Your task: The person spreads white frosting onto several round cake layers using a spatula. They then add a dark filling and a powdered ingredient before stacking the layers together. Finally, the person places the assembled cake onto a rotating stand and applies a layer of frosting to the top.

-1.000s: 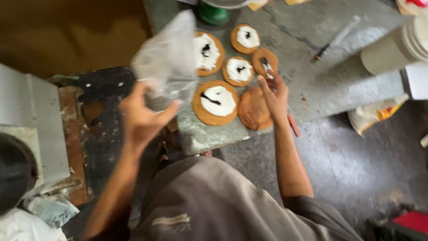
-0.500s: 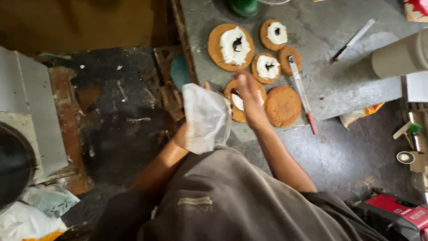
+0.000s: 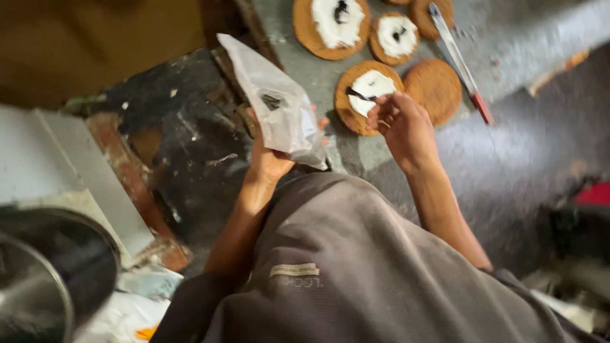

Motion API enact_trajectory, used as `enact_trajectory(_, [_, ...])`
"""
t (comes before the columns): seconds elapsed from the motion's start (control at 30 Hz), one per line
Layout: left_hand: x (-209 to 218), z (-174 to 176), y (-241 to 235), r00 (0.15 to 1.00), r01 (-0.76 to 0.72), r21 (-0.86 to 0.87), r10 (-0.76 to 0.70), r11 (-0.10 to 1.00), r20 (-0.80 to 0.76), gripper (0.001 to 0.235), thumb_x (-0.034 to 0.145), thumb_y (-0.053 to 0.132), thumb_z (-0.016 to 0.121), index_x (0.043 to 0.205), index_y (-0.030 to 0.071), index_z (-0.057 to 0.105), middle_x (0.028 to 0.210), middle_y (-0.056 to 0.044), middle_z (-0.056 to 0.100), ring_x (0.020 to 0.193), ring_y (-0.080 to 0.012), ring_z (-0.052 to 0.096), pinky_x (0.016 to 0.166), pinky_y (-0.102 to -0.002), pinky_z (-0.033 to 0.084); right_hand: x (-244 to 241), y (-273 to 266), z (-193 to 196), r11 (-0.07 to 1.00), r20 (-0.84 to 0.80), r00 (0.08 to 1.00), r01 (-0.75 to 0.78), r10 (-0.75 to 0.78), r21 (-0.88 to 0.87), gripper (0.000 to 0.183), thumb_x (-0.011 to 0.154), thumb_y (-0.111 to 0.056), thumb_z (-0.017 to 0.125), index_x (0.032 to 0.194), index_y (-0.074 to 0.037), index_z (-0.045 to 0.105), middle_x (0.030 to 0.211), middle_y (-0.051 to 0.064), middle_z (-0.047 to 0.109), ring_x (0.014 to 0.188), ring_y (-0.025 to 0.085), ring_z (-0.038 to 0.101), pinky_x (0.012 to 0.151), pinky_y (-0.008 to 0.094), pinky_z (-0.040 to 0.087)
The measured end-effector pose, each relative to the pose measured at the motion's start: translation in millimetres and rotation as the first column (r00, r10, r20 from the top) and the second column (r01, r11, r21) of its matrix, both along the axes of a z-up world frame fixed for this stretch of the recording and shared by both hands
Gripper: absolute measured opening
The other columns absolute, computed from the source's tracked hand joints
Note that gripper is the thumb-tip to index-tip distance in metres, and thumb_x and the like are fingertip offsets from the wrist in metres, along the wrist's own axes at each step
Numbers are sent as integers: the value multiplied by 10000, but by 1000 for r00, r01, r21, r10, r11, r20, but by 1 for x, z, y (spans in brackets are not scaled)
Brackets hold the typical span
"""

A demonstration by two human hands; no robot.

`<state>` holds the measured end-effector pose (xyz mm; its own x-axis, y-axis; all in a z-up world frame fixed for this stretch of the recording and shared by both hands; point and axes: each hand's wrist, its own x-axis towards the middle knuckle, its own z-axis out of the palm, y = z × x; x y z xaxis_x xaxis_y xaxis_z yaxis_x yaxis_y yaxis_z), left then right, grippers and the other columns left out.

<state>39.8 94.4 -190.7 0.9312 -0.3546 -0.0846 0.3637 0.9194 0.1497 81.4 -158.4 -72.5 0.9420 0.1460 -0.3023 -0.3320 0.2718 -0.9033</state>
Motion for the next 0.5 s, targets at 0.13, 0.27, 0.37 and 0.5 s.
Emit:
enact_trajectory(0.13, [12, 10, 3, 984, -67, 68, 55, 995, 167, 989, 990, 823, 476, 1528, -6, 438, 1399, -197, 557, 1254, -343, 573, 1086, -515, 482, 0, -20, -8, 995, -2, 995, 98, -98, -3, 268, 1088, -256, 504, 1065, -24, 637, 923, 114, 689, 845, 235, 654, 835, 386, 538])
enact_trajectory(0.27, [36, 26, -12, 885, -464, 538, 344, 703, 314, 853, 950, 583, 710, 1502, 13, 396, 1407, -99, 558, 1290, -224, 556, 1135, -383, 459, 9, -45, -25, 985, -107, 990, 104, -89, 141, 281, 1079, -247, 503, 1048, -4, 641, 907, 131, 695, 823, 241, 659, 807, 385, 538])
enact_trajectory(0.37, [56, 55, -23, 740, -673, 566, 432, 477, 516, 839, 886, 363, 894, 1478, 31, 400, 1330, -79, 552, 1261, -211, 554, 1130, -360, 457, 33, -39, -24, 960, -191, 981, 82, -31, 267, 295, 1068, -246, 477, 1086, 1, 637, 949, 134, 711, 823, 243, 670, 775, 378, 544])
enact_trajectory(0.5, [50, 93, -29, 675, -728, 672, 315, 138, 667, 910, 766, 260, 987, 1443, 69, 409, 1288, -77, 531, 1171, -192, 567, 1104, -373, 501, 44, -19, -26, 850, -403, 914, 245, -42, 467, 360, 1053, -268, 373, 1188, -26, 603, 1059, 121, 727, 897, 236, 714, 779, 382, 586])
